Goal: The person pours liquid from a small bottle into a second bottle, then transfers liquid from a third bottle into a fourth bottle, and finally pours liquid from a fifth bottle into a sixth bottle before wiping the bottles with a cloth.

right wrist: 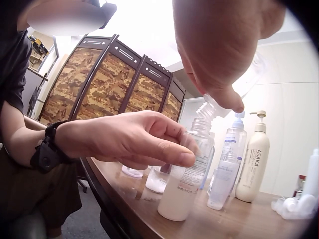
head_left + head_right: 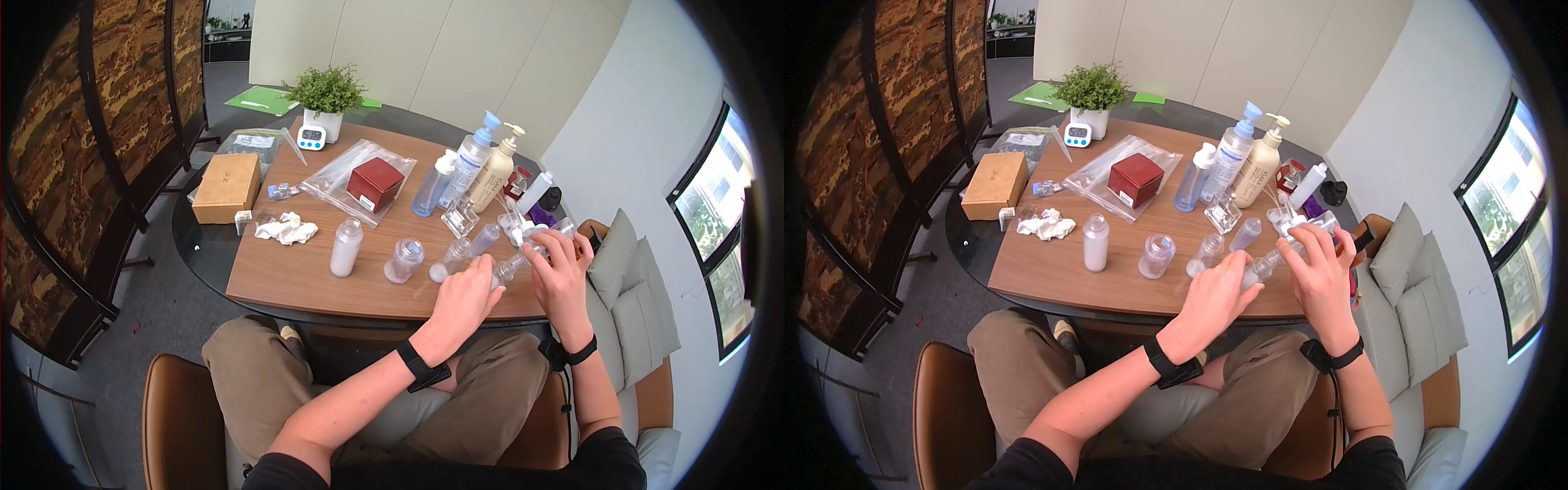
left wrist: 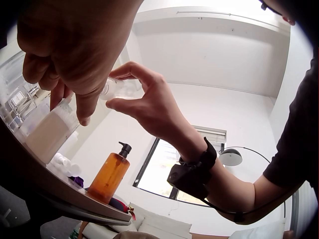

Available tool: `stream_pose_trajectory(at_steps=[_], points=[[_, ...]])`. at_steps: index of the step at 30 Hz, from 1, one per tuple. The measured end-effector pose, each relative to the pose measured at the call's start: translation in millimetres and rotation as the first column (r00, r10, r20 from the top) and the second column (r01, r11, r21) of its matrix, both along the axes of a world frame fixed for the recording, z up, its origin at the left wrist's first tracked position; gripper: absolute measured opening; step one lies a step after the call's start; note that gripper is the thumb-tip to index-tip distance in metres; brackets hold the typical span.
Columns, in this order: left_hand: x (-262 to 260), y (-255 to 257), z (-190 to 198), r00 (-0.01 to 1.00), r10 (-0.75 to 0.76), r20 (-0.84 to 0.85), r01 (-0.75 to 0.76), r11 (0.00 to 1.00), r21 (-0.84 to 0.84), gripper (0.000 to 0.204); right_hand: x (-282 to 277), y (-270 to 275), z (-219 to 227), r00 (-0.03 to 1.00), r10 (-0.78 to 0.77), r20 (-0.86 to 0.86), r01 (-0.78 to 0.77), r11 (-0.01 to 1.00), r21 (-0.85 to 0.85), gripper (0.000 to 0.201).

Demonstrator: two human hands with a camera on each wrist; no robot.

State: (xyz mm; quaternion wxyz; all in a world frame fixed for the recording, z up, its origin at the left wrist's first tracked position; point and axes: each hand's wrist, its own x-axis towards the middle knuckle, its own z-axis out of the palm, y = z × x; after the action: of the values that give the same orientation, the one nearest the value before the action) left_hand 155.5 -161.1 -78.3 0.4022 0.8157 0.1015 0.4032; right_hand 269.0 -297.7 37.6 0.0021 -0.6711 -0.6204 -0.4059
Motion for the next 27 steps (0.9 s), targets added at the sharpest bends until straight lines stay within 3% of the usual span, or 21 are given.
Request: stream_pose_trajectory(at_steps=[27], points=[[2.0, -0.2, -3.1, 1.000, -0.004, -0.022, 0.004, 1.000, 0.014, 0.041, 2.7, 0.1, -1.3, 1.000, 0.003, 0.026, -0.003, 1.000, 0.001, 0.043]])
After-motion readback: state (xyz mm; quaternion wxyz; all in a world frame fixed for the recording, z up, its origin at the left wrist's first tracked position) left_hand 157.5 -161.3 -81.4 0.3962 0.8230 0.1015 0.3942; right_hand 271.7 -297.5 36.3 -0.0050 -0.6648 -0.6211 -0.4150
